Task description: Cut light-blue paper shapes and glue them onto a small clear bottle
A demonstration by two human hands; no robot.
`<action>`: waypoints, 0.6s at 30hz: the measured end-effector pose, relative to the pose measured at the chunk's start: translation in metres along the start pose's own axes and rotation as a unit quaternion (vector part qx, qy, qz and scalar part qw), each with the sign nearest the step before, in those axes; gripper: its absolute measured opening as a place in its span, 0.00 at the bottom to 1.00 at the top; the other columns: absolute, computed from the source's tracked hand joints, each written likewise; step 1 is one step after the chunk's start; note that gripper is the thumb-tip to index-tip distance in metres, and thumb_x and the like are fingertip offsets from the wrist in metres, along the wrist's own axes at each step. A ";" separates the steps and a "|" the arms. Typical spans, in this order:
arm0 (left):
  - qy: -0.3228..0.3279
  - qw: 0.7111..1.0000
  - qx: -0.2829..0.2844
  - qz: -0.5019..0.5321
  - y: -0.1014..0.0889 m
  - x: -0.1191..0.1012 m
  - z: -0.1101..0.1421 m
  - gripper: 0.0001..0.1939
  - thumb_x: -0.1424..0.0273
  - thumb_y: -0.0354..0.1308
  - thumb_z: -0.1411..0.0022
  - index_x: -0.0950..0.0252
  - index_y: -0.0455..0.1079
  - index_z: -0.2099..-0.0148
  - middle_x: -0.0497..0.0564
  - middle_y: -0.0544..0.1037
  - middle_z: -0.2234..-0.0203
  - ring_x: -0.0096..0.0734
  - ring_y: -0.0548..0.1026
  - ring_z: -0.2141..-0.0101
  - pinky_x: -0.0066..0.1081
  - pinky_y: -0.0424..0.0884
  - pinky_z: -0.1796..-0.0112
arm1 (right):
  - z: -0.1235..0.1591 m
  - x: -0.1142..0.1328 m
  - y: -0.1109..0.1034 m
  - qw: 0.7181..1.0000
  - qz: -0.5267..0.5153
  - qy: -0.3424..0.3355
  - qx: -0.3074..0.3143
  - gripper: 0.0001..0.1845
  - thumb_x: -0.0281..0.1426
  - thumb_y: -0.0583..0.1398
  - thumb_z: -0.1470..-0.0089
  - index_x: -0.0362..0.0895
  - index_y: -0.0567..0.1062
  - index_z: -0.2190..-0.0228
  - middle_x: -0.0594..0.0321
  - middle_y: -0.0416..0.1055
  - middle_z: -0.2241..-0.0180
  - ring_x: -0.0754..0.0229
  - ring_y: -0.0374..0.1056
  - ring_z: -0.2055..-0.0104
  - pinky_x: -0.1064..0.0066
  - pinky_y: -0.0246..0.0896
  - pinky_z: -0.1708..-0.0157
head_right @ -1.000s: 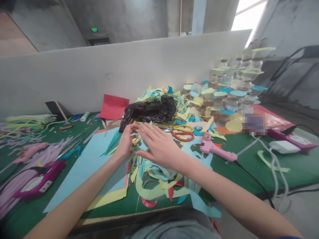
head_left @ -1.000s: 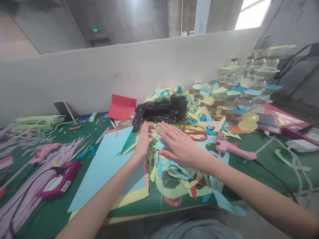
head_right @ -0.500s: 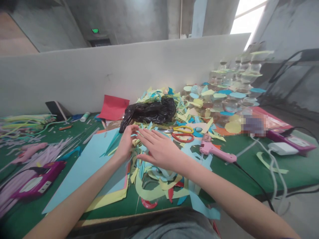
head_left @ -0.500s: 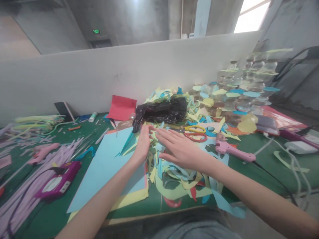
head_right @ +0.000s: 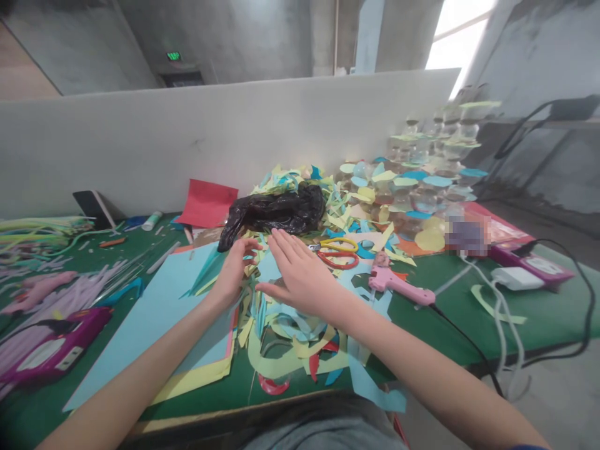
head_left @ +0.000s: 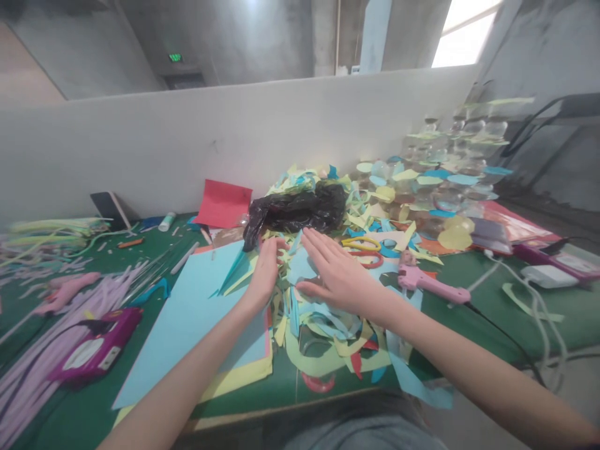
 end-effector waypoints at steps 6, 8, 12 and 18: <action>-0.016 1.000 -0.005 -0.002 0.001 0.000 0.001 0.19 0.56 0.39 0.32 0.60 0.66 0.62 0.52 0.74 0.60 0.33 0.69 0.60 0.32 0.66 0.60 | 0.000 0.000 -0.002 0.999 -0.001 -0.010 0.045 0.43 0.54 0.42 0.38 0.34 0.56 0.36 0.46 0.52 0.35 0.48 0.47 0.32 0.55 0.44 0.34; -0.016 1.000 0.004 0.000 0.001 0.001 0.001 0.19 0.56 0.39 0.32 0.60 0.66 0.61 0.52 0.74 0.60 0.33 0.69 0.60 0.32 0.67 0.60 | -0.001 0.000 -0.005 1.000 0.008 -0.010 0.019 0.44 0.54 0.43 0.38 0.33 0.52 0.35 0.46 0.45 0.33 0.50 0.41 0.31 0.55 0.40 0.33; -0.013 1.000 0.002 -0.004 0.001 0.001 0.001 0.19 0.55 0.39 0.32 0.60 0.67 0.61 0.51 0.74 0.60 0.32 0.69 0.61 0.30 0.67 0.61 | 0.000 0.000 -0.003 0.999 0.010 -0.005 0.038 0.44 0.55 0.43 0.38 0.34 0.55 0.36 0.45 0.50 0.34 0.48 0.45 0.32 0.54 0.45 0.34; -0.018 1.000 0.006 0.005 0.001 0.002 0.002 0.20 0.55 0.40 0.32 0.59 0.68 0.61 0.51 0.74 0.61 0.31 0.69 0.61 0.31 0.66 0.61 | 0.001 0.003 -0.004 0.999 0.035 -0.038 -0.013 0.49 0.57 0.45 0.41 0.30 0.51 0.35 0.43 0.42 0.32 0.49 0.36 0.30 0.55 0.36 0.32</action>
Point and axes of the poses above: each hand's wrist, its own z-axis away from the middle knuckle, its own y-axis out of the palm, x = y × z, the point moved 2 cm from there along -z, towards the middle knuckle
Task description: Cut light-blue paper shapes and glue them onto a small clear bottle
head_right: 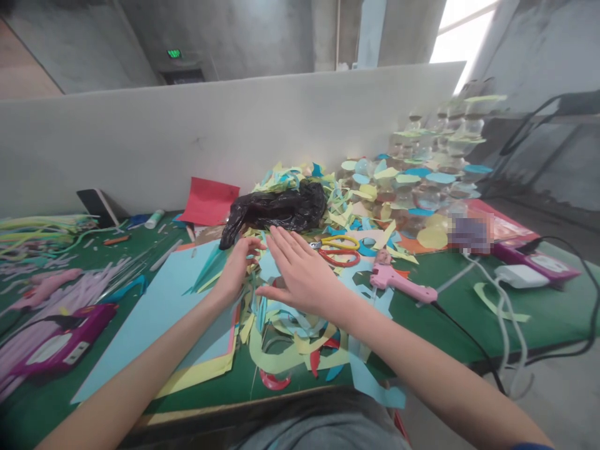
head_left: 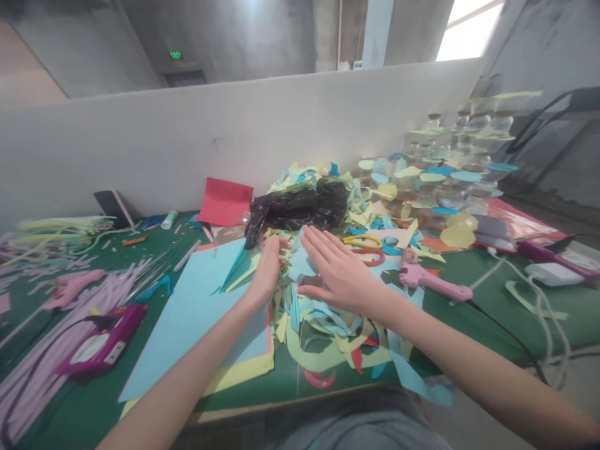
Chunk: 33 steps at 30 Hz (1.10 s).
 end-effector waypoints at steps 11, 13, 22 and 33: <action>0.007 1.000 0.013 0.008 -0.002 0.005 0.000 0.20 0.53 0.41 0.32 0.58 0.69 0.57 0.51 0.74 0.57 0.32 0.71 0.57 0.30 0.67 0.59 | 0.004 0.010 0.007 0.998 0.022 -0.059 0.009 0.47 0.55 0.46 0.39 0.30 0.51 0.35 0.46 0.43 0.32 0.49 0.37 0.30 0.56 0.40 0.33; 0.011 1.000 0.013 0.007 -0.002 0.004 0.001 0.20 0.53 0.40 0.32 0.58 0.69 0.57 0.51 0.74 0.57 0.33 0.71 0.57 0.31 0.68 0.59 | 0.004 0.010 0.008 0.997 0.025 -0.066 0.013 0.46 0.55 0.45 0.39 0.30 0.53 0.36 0.46 0.43 0.32 0.49 0.37 0.30 0.56 0.40 0.33; 0.002 1.000 0.007 -0.003 0.000 0.005 -0.001 0.20 0.54 0.40 0.32 0.60 0.68 0.60 0.51 0.73 0.59 0.32 0.70 0.60 0.30 0.67 0.61 | 0.002 0.007 0.006 0.999 0.030 -0.019 -0.024 0.44 0.52 0.45 0.37 0.28 0.52 0.36 0.42 0.43 0.33 0.48 0.37 0.30 0.55 0.39 0.33; -0.017 1.000 -0.002 0.017 0.002 0.005 -0.001 0.18 0.55 0.41 0.33 0.60 0.67 0.61 0.51 0.73 0.60 0.32 0.69 0.62 0.30 0.66 0.64 | 0.003 0.005 0.005 0.998 0.020 0.007 -0.062 0.40 0.49 0.45 0.36 0.33 0.50 0.35 0.46 0.43 0.32 0.52 0.34 0.30 0.54 0.38 0.32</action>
Point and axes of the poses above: each hand's wrist, its own z-axis away from the middle knuckle, its own y-axis out of the palm, x = y × z, the point moved 2 cm from there along -z, towards the middle knuckle
